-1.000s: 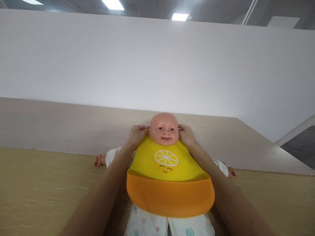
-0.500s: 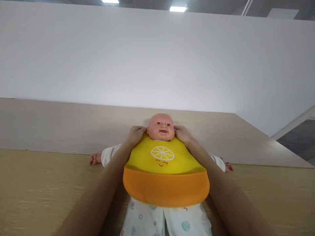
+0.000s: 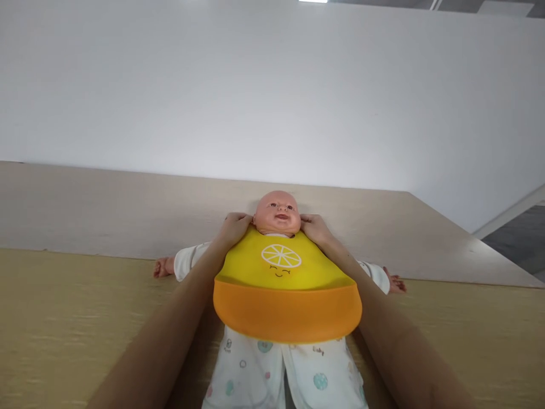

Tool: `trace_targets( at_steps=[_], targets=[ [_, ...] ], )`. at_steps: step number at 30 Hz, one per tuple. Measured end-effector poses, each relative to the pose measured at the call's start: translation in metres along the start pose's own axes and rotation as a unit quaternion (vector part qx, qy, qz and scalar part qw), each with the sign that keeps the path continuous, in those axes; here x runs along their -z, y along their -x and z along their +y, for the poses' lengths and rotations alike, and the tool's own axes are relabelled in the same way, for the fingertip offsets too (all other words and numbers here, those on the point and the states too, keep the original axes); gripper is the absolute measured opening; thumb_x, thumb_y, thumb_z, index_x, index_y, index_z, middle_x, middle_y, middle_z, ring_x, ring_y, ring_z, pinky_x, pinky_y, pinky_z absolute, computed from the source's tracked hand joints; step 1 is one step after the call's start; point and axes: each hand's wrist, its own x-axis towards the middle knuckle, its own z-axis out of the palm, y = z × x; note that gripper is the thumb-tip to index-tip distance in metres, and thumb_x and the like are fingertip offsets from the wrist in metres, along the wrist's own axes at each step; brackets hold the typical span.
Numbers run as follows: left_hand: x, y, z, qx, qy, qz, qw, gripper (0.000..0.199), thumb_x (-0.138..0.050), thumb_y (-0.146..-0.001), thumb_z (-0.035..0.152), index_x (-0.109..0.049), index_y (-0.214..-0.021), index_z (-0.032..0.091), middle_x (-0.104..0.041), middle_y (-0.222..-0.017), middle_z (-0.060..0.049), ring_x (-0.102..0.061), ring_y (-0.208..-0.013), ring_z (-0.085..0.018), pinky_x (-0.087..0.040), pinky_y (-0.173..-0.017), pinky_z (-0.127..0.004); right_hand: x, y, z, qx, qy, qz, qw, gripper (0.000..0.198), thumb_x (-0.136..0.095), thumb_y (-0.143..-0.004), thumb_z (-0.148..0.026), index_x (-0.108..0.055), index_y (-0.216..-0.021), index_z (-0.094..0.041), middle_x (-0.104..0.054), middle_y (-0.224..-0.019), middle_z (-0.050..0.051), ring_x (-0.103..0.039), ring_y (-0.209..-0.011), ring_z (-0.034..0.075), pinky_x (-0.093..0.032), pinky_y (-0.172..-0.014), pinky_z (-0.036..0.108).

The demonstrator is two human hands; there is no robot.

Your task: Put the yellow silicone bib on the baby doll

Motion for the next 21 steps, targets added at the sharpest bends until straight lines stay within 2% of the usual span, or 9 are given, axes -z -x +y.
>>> trace_targets(
  at_steps=[6,10,16,18,20,21],
  targets=[
    [0.002,-0.001,-0.003,0.019,-0.029,0.012,0.999,0.024,-0.050,-0.066,0.032,-0.061,-0.054,0.014,-0.045,-0.049,0.002,-0.045,-0.058,-0.015,-0.029,-0.052,-0.024,0.002,-0.004,0.004,0.029,0.050,-0.011,0.998,0.023,-0.053,-0.060,-0.020,-0.070,-0.074,-0.014,-0.069,-0.072,0.003,-0.059,-0.069,0.016,-0.045,-0.062,0.024],
    [0.002,-0.001,-0.007,0.034,-0.056,0.012,0.998,0.026,-0.052,-0.067,0.033,-0.058,-0.048,0.016,-0.042,-0.044,0.003,-0.044,-0.056,-0.014,-0.028,-0.051,-0.025,0.003,-0.004,0.005,0.044,0.066,-0.009,0.997,0.020,-0.050,-0.059,-0.015,-0.067,-0.071,-0.013,-0.069,-0.074,0.004,-0.058,-0.070,0.015,-0.044,-0.063,0.024],
    [0.004,-0.002,-0.007,0.071,0.043,0.020,0.996,0.018,-0.059,-0.062,0.031,-0.065,-0.054,0.016,-0.056,-0.054,0.001,-0.053,-0.068,-0.018,-0.038,-0.058,-0.024,0.002,0.003,0.002,-0.003,-0.017,-0.027,0.999,0.016,-0.052,-0.060,-0.015,-0.064,-0.071,-0.014,-0.066,-0.068,0.002,-0.057,-0.063,0.014,-0.044,-0.059,0.023],
    [0.006,0.004,-0.003,0.074,0.078,0.013,0.994,0.017,-0.057,-0.064,0.029,-0.068,-0.066,0.015,-0.063,-0.065,-0.001,-0.057,-0.072,-0.018,-0.042,-0.061,-0.024,0.003,0.011,-0.001,-0.036,-0.062,-0.043,0.996,0.019,-0.054,-0.062,-0.017,-0.065,-0.077,-0.014,-0.066,-0.067,0.002,-0.058,-0.061,0.014,-0.045,-0.059,0.024],
    [0.010,0.015,0.003,0.078,0.120,-0.002,0.990,0.032,-0.056,-0.066,0.028,-0.068,-0.092,0.014,-0.067,-0.076,-0.004,-0.060,-0.072,-0.017,-0.046,-0.063,-0.025,0.005,0.023,-0.005,-0.070,-0.111,-0.039,0.991,0.027,-0.057,-0.062,-0.018,-0.065,-0.087,-0.015,-0.066,-0.066,0.001,-0.059,-0.059,0.014,-0.046,-0.057,0.024],
    [0.012,0.022,0.005,0.084,0.149,-0.015,0.985,0.043,-0.057,-0.066,0.028,-0.063,-0.107,0.014,-0.068,-0.079,-0.005,-0.062,-0.071,-0.017,-0.048,-0.063,-0.026,0.006,0.031,-0.007,-0.084,-0.139,-0.025,0.986,0.031,-0.058,-0.061,-0.017,-0.064,-0.091,-0.015,-0.066,-0.066,0.001,-0.059,-0.058,0.014,-0.046,-0.056,0.024]
  ],
)
